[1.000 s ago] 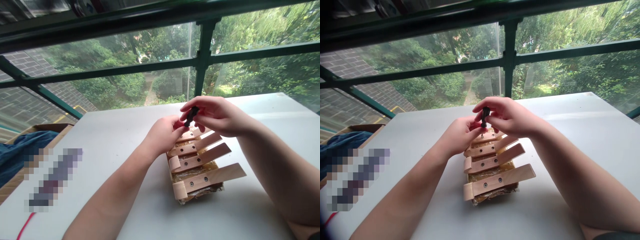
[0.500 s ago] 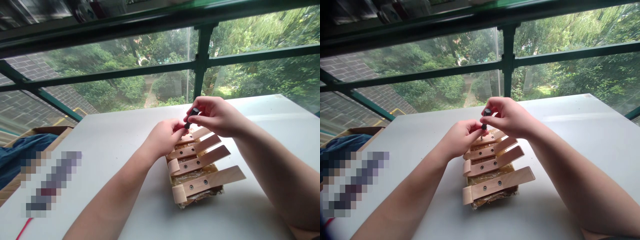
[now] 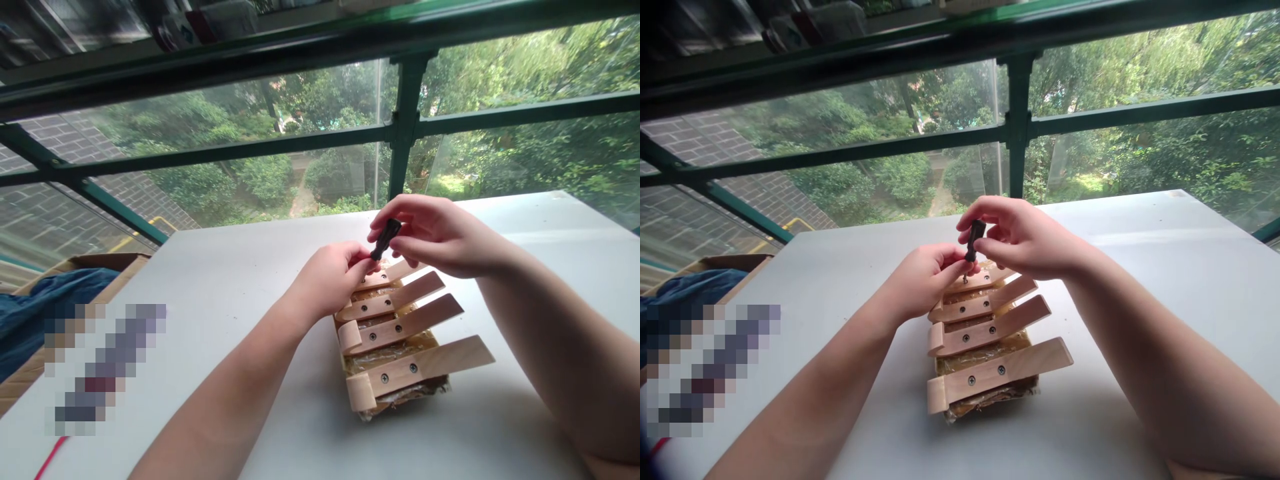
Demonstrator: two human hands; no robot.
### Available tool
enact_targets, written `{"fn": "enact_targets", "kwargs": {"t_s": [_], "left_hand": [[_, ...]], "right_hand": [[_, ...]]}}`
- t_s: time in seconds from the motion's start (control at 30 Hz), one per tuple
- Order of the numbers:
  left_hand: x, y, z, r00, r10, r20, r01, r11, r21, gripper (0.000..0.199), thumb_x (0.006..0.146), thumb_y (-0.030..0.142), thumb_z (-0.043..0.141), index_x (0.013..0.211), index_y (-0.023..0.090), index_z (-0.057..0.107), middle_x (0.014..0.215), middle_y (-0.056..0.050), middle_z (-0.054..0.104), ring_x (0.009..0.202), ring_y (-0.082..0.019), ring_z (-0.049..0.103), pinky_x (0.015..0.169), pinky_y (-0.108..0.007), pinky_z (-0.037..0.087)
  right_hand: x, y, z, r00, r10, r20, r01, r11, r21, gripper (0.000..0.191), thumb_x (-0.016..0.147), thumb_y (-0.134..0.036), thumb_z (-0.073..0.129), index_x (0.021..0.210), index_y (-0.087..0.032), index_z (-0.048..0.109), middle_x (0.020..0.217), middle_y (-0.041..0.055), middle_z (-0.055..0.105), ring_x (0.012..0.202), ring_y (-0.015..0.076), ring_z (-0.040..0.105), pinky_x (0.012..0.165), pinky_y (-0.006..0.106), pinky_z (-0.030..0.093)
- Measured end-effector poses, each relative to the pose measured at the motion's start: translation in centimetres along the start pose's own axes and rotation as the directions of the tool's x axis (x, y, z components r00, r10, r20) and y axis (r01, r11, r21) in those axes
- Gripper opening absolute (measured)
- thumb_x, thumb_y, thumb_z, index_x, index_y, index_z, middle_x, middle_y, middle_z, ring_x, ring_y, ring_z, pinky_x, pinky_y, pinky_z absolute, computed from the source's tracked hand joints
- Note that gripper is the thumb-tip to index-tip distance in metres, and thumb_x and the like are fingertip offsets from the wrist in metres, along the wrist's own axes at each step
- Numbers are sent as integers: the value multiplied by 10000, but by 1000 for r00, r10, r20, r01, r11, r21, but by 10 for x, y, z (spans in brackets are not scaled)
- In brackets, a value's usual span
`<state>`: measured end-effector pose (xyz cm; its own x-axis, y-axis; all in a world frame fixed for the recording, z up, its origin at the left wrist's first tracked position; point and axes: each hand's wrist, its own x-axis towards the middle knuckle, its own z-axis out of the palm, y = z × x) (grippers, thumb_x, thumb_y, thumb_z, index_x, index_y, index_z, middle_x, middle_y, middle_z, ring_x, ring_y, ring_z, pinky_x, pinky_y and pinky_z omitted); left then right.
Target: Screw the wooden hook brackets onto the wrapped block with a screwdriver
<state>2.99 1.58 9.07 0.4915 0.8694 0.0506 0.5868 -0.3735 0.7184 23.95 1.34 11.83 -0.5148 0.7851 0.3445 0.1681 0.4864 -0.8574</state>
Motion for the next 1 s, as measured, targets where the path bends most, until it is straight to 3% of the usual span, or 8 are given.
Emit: {"fn": "enact_targets", "kwargs": {"t_s": [0.23,0.33,0.43,0.7,1.0], "left_hand": [[0,-1,1,1000,-9,2,10,998,-55,329,927,454,503,978,206,713,985,-54,754,880,-205,687,769,-289,527],[0,-1,2,1000,-9,0,9,998,-68,331,929,456,500,959,206,715,978,-51,756,882,-203,690,789,-294,530],[0,-1,2,1000,-8,-7,7,998,-60,334,928,454,500,941,204,721,963,-53,758,879,-204,690,792,-298,532],[1,-1,3,1000,-24,2,24,995,-98,329,917,443,513,926,187,720,948,-62,759,855,-203,693,767,-295,538],[1,-4,6,998,-30,-57,23,991,-131,283,873,441,590,1017,210,667,929,-35,738,747,-158,649,642,-257,477]], "right_hand": [[-1,-1,-8,1000,23,-20,-24,999,-43,240,894,-180,572,1096,-209,698,1035,57,735,654,101,639,431,210,489],[1,0,-7,998,10,-62,-15,997,-80,189,867,-211,638,1031,-235,728,996,50,743,809,146,685,651,265,580],[3,1,-5,996,10,-93,-19,995,-97,134,851,-238,670,969,-246,733,949,46,741,915,191,686,840,363,573],[5,9,4,965,95,-244,-146,969,-200,176,830,-373,696,860,-209,640,752,21,660,645,156,597,562,301,463],[5,8,15,960,97,-261,-147,973,-180,204,854,-332,662,795,-234,494,689,-10,602,606,138,542,524,281,393]]}}
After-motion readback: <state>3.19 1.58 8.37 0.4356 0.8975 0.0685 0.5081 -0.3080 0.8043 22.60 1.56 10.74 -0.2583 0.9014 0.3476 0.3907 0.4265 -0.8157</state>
